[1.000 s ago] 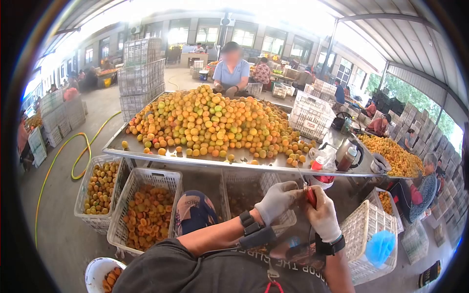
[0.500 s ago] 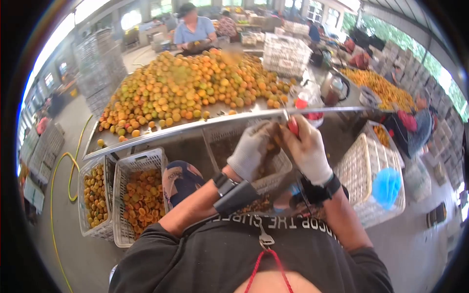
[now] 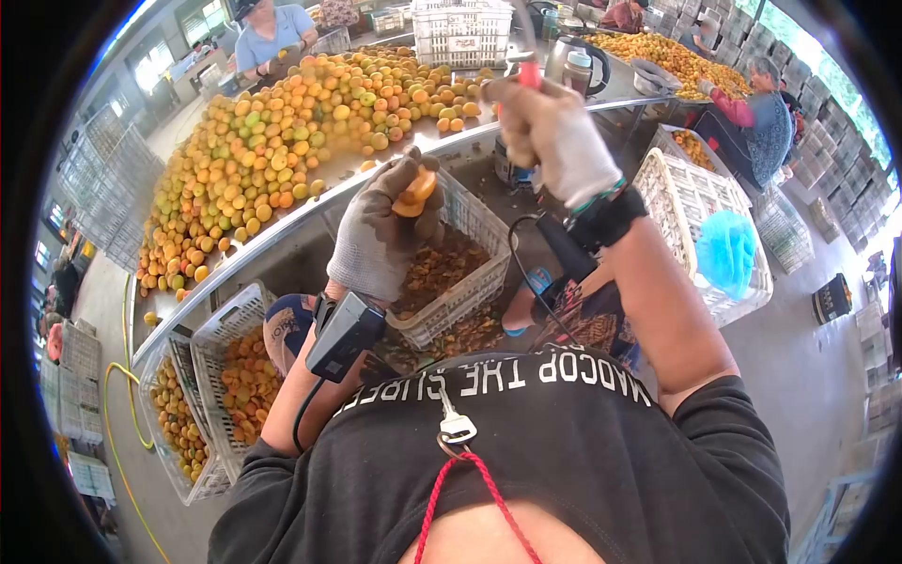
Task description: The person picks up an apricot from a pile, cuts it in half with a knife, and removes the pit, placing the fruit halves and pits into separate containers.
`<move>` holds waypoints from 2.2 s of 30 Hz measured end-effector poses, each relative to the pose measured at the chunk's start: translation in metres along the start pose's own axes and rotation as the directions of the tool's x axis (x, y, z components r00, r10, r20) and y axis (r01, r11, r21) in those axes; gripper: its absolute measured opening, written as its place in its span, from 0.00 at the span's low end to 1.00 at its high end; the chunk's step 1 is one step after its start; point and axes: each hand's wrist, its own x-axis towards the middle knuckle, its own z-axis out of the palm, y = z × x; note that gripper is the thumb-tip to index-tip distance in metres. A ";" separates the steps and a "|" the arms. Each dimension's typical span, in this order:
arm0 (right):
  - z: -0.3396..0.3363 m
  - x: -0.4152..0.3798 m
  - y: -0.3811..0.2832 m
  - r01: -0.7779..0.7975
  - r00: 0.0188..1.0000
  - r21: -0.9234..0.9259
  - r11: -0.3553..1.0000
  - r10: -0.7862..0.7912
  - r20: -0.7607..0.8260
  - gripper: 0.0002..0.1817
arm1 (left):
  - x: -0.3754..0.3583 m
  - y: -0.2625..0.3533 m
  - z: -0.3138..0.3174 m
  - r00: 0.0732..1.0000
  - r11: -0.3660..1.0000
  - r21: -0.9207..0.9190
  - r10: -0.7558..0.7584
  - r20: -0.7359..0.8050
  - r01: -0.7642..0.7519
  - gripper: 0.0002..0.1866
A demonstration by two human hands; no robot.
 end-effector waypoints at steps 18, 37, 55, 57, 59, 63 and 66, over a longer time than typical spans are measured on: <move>-0.049 0.036 0.008 -0.184 0.964 0.661 0.727 0.264 -0.022 0.10 | 0.005 0.012 -0.021 0.995 0.937 -0.349 0.013 0.102 0.023 0.18; -0.239 0.069 -0.214 -0.062 0.923 -0.610 0.790 -0.187 -0.337 0.12 | 0.006 0.064 -0.081 0.931 0.929 -0.135 0.320 -0.176 -0.344 0.16; 0.063 0.176 0.150 0.263 0.807 -0.788 0.557 0.320 0.496 0.14 | 0.103 0.027 -0.219 0.803 0.959 -0.082 0.179 -0.569 -0.272 0.10; 0.071 0.188 0.162 0.274 0.791 -0.807 0.523 0.354 0.499 0.15 | 0.104 0.020 -0.227 0.786 0.963 -0.068 0.171 -0.594 -0.261 0.10; 0.081 0.197 0.167 0.266 0.798 -0.818 0.511 0.359 0.483 0.15 | 0.104 0.023 -0.226 0.779 0.955 -0.141 0.122 -0.615 -0.261 0.10; 0.109 0.209 0.177 0.322 0.798 -0.771 0.550 0.279 0.533 0.15 | 0.100 0.023 -0.234 0.801 0.964 -0.103 0.141 -0.581 -0.244 0.11; 0.130 0.219 0.186 0.417 0.767 -0.760 0.498 0.256 0.588 0.19 | 0.098 0.024 -0.235 0.804 0.964 -0.137 0.109 -0.585 -0.230 0.11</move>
